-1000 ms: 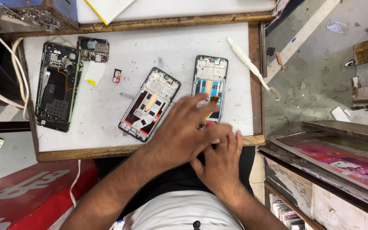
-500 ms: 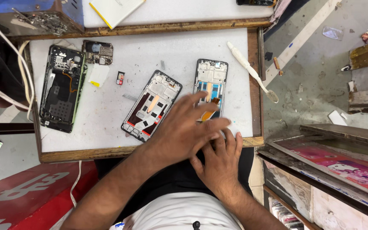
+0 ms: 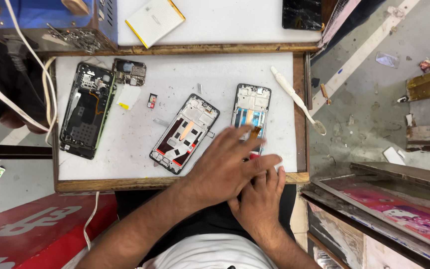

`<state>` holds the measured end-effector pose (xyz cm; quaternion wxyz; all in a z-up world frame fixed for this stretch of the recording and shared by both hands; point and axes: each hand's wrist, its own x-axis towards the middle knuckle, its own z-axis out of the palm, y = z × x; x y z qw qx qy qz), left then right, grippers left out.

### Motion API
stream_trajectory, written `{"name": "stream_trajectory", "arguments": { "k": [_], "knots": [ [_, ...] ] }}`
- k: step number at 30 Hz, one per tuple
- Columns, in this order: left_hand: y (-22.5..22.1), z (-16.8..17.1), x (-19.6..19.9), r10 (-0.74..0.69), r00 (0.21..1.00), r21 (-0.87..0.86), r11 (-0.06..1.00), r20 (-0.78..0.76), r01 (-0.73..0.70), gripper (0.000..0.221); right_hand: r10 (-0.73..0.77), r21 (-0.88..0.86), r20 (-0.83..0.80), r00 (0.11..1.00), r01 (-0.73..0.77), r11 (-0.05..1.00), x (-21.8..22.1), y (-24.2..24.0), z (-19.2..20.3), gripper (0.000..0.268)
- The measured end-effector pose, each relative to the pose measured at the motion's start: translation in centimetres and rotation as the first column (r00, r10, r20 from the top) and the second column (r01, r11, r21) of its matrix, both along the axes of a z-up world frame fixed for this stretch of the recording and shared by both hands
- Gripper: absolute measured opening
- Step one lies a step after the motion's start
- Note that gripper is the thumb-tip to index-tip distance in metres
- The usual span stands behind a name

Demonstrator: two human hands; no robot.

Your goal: The person works on disassembled smartphone frames on a white workbench. They use a red-handled screwdriver to remove screws and manipulate internal components, including ribbon cables and metal brackets. The person handles multiple phone frames and small parts throughout the clip.

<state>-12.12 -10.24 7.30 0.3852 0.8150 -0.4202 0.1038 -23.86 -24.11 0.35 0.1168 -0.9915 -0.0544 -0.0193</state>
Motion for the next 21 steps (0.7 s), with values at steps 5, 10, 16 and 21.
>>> {"name": "stream_trajectory", "arguments": {
  "k": [5,10,16,21],
  "knots": [
    [0.9,-0.3,0.3,-0.094,0.969,-0.010,0.995,-0.229,0.094,0.051,-0.016,0.002,-0.009,1.000,0.016,1.000,0.5,0.3,0.1,0.064],
    [0.8,-0.9,1.2,-0.006,0.981,0.034,0.999,-0.193,0.013,0.049,-0.023,0.029,-0.008,1.000,0.024,0.999,0.1,0.2,0.4,0.054],
    [0.7,0.0,1.1,-0.038,0.999,-0.090,0.995,-0.031,0.036,0.049,-0.007,-0.011,-0.035,0.999,0.006,1.000,0.1,0.1,0.1,0.061],
    [1.1,-0.2,1.1,-0.130,0.974,-0.047,0.991,-0.185,0.124,0.049,-0.016,0.011,-0.015,1.000,0.016,1.000,0.0,0.1,0.0,0.057]
  ]
}}
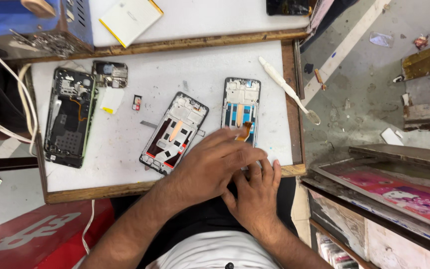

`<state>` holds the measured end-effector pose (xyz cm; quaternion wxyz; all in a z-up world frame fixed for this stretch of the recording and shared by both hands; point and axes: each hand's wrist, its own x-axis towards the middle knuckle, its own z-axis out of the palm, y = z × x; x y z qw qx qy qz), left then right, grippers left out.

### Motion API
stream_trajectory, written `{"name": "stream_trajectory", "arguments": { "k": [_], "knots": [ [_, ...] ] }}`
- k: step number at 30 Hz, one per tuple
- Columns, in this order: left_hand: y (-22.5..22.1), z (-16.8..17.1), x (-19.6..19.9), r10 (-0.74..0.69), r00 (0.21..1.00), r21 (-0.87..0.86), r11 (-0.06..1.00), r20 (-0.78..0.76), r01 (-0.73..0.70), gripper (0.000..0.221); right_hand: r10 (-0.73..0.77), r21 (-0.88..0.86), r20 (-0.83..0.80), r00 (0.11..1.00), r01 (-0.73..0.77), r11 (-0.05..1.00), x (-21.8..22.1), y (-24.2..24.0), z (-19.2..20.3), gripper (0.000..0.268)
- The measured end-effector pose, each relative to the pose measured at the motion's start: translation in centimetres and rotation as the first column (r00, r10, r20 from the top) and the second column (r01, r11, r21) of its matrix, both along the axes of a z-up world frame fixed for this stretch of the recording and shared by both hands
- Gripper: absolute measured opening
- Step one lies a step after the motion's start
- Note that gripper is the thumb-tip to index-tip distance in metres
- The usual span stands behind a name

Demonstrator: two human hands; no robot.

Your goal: The person works on disassembled smartphone frames on a white workbench. They use a red-handled screwdriver to remove screws and manipulate internal components, including ribbon cables and metal brackets. The person handles multiple phone frames and small parts throughout the clip.

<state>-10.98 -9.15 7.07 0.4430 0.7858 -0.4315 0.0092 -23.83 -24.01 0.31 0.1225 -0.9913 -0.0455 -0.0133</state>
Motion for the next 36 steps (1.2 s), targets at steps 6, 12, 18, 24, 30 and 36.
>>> {"name": "stream_trajectory", "arguments": {
  "k": [6,12,18,24,30,36],
  "knots": [
    [0.1,0.3,-0.5,-0.020,1.000,-0.009,1.000,-0.020,0.020,0.045,-0.009,0.018,-0.006,1.000,0.009,1.000,0.0,0.1,-0.2,0.064],
    [-0.2,0.1,-0.7,0.000,0.999,-0.012,1.000,-0.039,0.000,0.039,0.043,-0.013,-0.017,0.999,-0.043,0.999,-0.2,-0.4,-0.8,0.071],
    [-0.5,0.0,-0.6,0.044,0.989,0.141,0.988,0.143,-0.064,0.046,0.017,-0.036,-0.050,0.999,-0.019,0.999,-0.1,-0.3,-1.1,0.063],
    [1.9,-3.1,-0.4,0.253,0.967,-0.124,0.961,0.034,-0.247,0.064,0.021,-0.050,0.095,0.995,-0.016,0.999,-0.3,-0.2,-1.1,0.064],
    [10.7,-3.8,5.6,0.643,0.750,-0.156,0.734,-0.154,-0.661,0.059,0.018,-0.048,0.121,0.992,-0.013,0.999,-0.6,-0.5,-2.5,0.066],
    [10.7,-4.9,9.5,0.647,0.756,-0.215,0.728,-0.098,-0.651,0.058,0.007,0.039,0.195,0.981,-0.014,0.999,-0.8,-0.8,-3.2,0.062]
  ]
}}
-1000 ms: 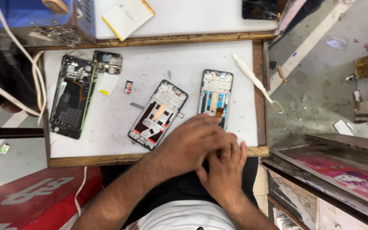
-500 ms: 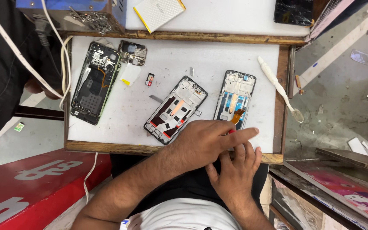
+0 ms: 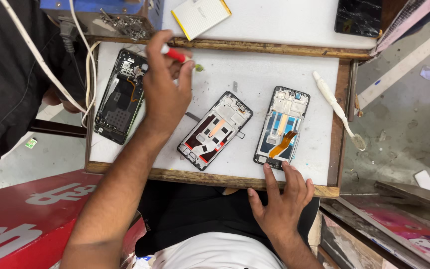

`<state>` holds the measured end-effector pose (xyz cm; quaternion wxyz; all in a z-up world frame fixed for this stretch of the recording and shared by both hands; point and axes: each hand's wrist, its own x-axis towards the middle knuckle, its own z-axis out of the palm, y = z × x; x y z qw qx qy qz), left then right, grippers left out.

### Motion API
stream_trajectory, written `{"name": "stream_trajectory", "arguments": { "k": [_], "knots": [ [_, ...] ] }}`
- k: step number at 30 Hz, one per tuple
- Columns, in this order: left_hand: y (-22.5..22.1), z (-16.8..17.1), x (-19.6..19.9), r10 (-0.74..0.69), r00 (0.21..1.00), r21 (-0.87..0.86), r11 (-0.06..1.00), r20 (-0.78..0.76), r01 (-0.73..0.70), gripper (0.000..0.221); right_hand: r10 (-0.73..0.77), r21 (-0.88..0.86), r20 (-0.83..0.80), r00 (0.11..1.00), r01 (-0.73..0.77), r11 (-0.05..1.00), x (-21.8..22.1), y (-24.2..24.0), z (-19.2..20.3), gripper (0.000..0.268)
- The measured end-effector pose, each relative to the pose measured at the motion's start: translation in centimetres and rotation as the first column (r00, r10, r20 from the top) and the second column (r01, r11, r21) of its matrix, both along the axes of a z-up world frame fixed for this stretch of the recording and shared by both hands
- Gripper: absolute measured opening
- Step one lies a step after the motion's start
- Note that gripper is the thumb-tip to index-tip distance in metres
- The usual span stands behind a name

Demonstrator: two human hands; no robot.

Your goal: The person works on disassembled smartphone frames on a white workbench. They use a red-handled screwdriver to remove screws and manipulate internal components, including ribbon cables and metal brackets. The person handles multiple phone frames and small parts throughout the clip.

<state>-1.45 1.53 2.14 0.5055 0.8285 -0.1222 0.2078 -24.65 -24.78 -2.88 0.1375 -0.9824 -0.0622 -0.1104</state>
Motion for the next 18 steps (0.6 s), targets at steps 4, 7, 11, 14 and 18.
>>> {"name": "stream_trajectory", "arguments": {
  "k": [4,7,11,14,18],
  "knots": [
    [-0.5,-1.1,1.4,-0.025,1.000,0.044,0.999,0.007,0.024,0.056,-0.007,0.046,0.016,1.000,0.006,0.999,-0.3,-0.3,-0.3,0.058],
    [-0.9,-1.9,2.0,-0.023,1.000,0.101,0.995,-0.002,0.023,0.055,-0.013,0.065,0.040,0.999,0.010,0.998,-0.4,-0.4,-0.6,0.055],
    [-1.1,-1.7,2.0,-0.030,0.999,0.056,0.998,0.031,0.028,0.053,-0.020,0.100,0.079,0.997,0.012,0.995,-0.4,-0.4,-0.7,0.048],
    [-1.5,-0.4,0.4,-0.070,0.998,-0.097,0.993,0.008,0.070,0.050,-0.033,0.141,0.112,0.993,0.017,0.990,-0.3,-0.2,-0.5,0.041],
    [-3.6,1.5,-4.5,-0.212,0.953,-0.347,0.929,-0.215,0.129,0.049,-0.044,0.156,0.137,0.990,0.022,0.988,-0.2,-0.2,-0.1,0.035]
  ]
}}
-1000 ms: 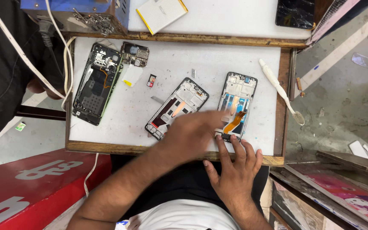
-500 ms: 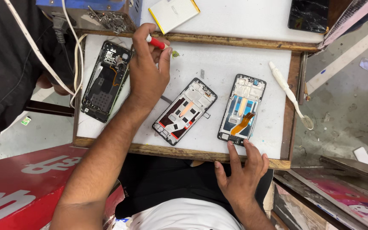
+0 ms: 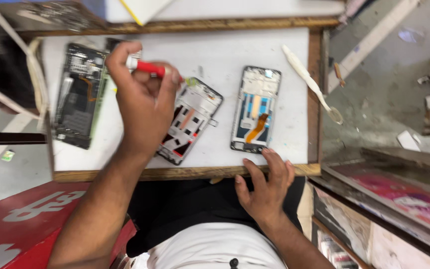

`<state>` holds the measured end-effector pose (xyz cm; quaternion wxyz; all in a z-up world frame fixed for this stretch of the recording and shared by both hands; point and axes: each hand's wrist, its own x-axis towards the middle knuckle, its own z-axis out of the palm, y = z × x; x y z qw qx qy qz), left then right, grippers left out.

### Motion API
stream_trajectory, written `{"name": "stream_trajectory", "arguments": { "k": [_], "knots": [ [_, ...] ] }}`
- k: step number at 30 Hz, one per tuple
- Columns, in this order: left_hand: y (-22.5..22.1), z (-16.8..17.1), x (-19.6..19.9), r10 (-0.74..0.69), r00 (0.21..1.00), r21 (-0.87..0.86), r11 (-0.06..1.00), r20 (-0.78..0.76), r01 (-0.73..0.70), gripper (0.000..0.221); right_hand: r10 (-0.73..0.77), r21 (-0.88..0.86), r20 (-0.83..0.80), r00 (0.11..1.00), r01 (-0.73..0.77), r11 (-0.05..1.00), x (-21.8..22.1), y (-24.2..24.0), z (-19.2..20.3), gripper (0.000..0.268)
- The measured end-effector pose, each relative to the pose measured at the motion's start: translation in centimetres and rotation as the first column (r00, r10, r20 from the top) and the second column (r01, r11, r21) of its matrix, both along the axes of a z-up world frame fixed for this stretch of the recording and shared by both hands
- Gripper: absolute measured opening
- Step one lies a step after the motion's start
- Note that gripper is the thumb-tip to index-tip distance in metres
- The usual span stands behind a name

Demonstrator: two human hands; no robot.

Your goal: The person works on disassembled smartphone frames on a white workbench. They use a red-handled screwdriver to remove screws and manipulate internal components, including ribbon cables and metal brackets. The person handles multiple phone frames and small parts throughout the clip.

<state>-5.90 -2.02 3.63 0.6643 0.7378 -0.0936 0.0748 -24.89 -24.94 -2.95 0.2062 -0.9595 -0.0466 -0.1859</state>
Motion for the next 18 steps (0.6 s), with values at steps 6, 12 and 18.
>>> {"name": "stream_trajectory", "arguments": {
  "k": [6,12,18],
  "knots": [
    [-4.3,1.4,-7.1,-0.193,0.971,-0.063,0.981,-0.144,0.186,0.055,-0.030,0.193,-0.042,0.999,0.038,0.980,0.5,-0.2,3.4,0.039],
    [-5.9,0.0,-9.3,-0.305,0.941,-0.185,0.943,-0.150,0.276,0.054,-0.083,0.297,-0.095,0.992,0.107,0.949,2.4,-1.1,6.6,0.039],
    [-5.9,-0.4,-9.8,-0.320,0.938,-0.182,0.938,-0.131,0.295,0.053,-0.056,0.297,-0.083,0.995,0.078,0.952,3.6,-1.0,6.8,0.033]
  ]
}}
